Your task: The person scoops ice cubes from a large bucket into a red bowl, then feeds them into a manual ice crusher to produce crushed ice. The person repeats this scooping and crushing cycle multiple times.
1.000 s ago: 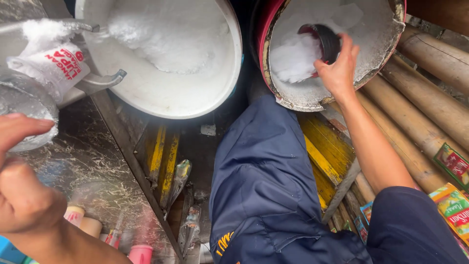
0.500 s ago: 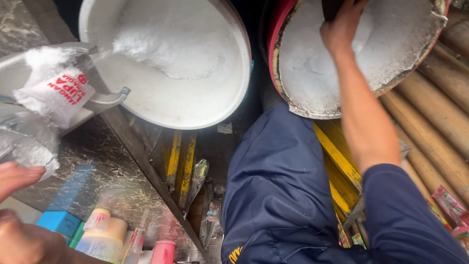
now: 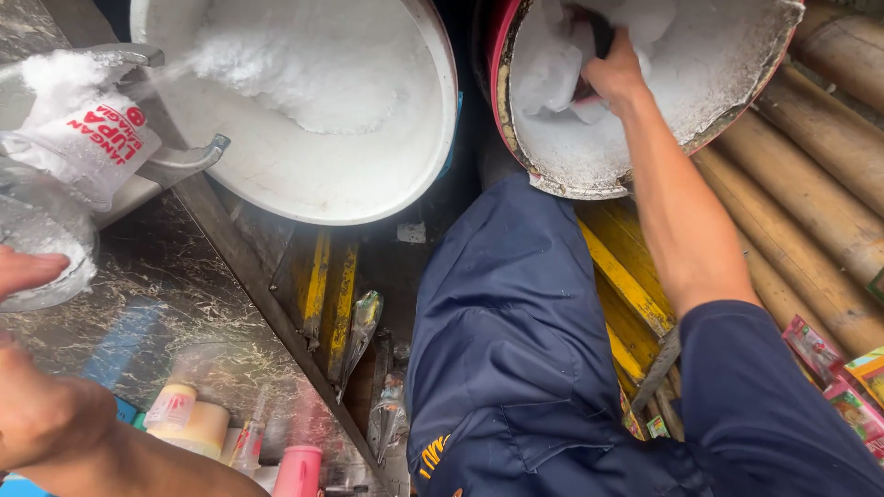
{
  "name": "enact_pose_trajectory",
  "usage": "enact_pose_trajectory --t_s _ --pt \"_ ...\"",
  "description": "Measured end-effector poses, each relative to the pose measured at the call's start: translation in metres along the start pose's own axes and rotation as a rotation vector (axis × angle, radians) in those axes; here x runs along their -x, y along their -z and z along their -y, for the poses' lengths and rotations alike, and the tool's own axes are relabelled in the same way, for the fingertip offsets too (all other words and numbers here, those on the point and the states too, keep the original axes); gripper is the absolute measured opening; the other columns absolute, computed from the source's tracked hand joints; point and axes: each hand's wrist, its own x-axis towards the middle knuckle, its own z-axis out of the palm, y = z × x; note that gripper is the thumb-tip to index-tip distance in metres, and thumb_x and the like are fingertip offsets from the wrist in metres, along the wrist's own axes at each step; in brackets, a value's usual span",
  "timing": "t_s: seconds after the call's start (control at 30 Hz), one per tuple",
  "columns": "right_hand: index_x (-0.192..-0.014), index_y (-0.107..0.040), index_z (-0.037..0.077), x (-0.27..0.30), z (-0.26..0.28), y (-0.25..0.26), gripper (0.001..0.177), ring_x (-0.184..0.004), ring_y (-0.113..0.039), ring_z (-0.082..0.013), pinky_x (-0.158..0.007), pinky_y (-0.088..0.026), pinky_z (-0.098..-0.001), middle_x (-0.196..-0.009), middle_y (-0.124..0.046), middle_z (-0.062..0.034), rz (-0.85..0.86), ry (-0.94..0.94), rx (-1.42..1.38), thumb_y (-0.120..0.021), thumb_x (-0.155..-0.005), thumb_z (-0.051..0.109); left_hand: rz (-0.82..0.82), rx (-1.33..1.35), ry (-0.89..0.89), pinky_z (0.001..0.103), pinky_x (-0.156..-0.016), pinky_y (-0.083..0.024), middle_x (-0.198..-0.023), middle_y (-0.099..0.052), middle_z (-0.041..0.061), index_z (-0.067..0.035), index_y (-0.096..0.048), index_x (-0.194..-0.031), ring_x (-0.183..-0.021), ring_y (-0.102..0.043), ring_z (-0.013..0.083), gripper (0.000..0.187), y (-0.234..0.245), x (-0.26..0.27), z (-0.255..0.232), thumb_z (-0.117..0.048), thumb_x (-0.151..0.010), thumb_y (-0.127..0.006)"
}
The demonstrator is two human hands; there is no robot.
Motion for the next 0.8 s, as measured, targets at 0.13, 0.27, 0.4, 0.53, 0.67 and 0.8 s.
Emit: enact_pose_trajectory --t_s 0.13,0.27,0.4,0.53,0.67,0.8 --pt "-0.147 -0.041 0.000 0.016 0.006 0.038 0.063 -0.117 -0.066 -0.0533 -0.082 -0.067 -0.0571 -0.137 -0.054 -0.0260 0.365 -0.375 -0.879 -0.061 -0.087 0.009 -0.022 0.019 0.003 0.030 -0.109 -0.049 -0.117 -0.065 0.018 0.009 -0.064 -0.115 -0.112 -0.061 0.0256 0.035 -0.007 -0.005 0.000 0.000 -0.097 -0.035" --pt "-0.146 -0.042 0.006 0.054 0.043 0.057 0.067 -0.116 -0.069 -0.0462 -0.078 -0.065 -0.0533 -0.136 -0.057 -0.0270 -0.033 -0.307 -0.933 -0.064 -0.088 0.033 -0.013 0.037 -0.004 0.029 -0.109 -0.049 -0.117 -0.065 0.018 0.009 -0.064 -0.115 -0.111 -0.061 0.0256 0.035 -0.011 -0.010 -0.005 0.000 -0.098 -0.035" --pt "-0.148 -0.028 0.000 0.109 0.057 0.024 0.082 -0.108 -0.070 -0.0444 -0.077 -0.062 -0.0550 -0.136 -0.053 -0.0276 -0.229 -0.160 0.179 -0.073 -0.091 0.039 -0.002 0.042 -0.007 0.029 -0.108 -0.049 -0.118 -0.065 0.018 0.009 -0.064 -0.115 -0.111 -0.061 0.0256 0.035 -0.008 -0.018 -0.009 0.000 -0.099 -0.035" --pt "-0.157 -0.030 0.002 0.115 0.036 -0.001 0.082 -0.101 -0.067 -0.0514 -0.085 -0.059 -0.0597 -0.134 -0.049 -0.0345 -0.343 0.012 0.655 -0.073 -0.097 0.038 0.016 0.045 -0.007 0.029 -0.108 -0.049 -0.118 -0.065 0.018 0.009 -0.064 -0.115 -0.111 -0.061 0.0256 0.035 -0.007 -0.023 -0.014 0.000 -0.099 -0.034" --pt "-0.143 -0.035 0.002 0.047 0.030 -0.053 0.068 -0.105 -0.068 -0.0405 -0.069 -0.067 -0.0552 -0.137 -0.050 -0.0226 -0.301 -0.388 -0.388 -0.059 -0.085 0.027 0.012 0.039 0.005 0.029 -0.108 -0.049 -0.118 -0.065 0.018 0.009 -0.063 -0.116 -0.111 -0.062 0.0256 0.035 -0.005 -0.022 -0.019 0.000 -0.100 -0.034" --pt "-0.138 -0.036 0.002 -0.007 0.027 -0.058 0.066 -0.108 -0.067 -0.0459 -0.071 -0.067 -0.0545 -0.137 -0.051 -0.0228 -0.119 -0.438 -0.721 -0.057 -0.083 0.033 -0.017 0.049 0.003 0.029 -0.108 -0.049 -0.118 -0.065 0.019 0.009 -0.064 -0.115 -0.111 -0.062 0.0258 0.035 -0.004 -0.021 -0.024 0.000 -0.100 -0.034"
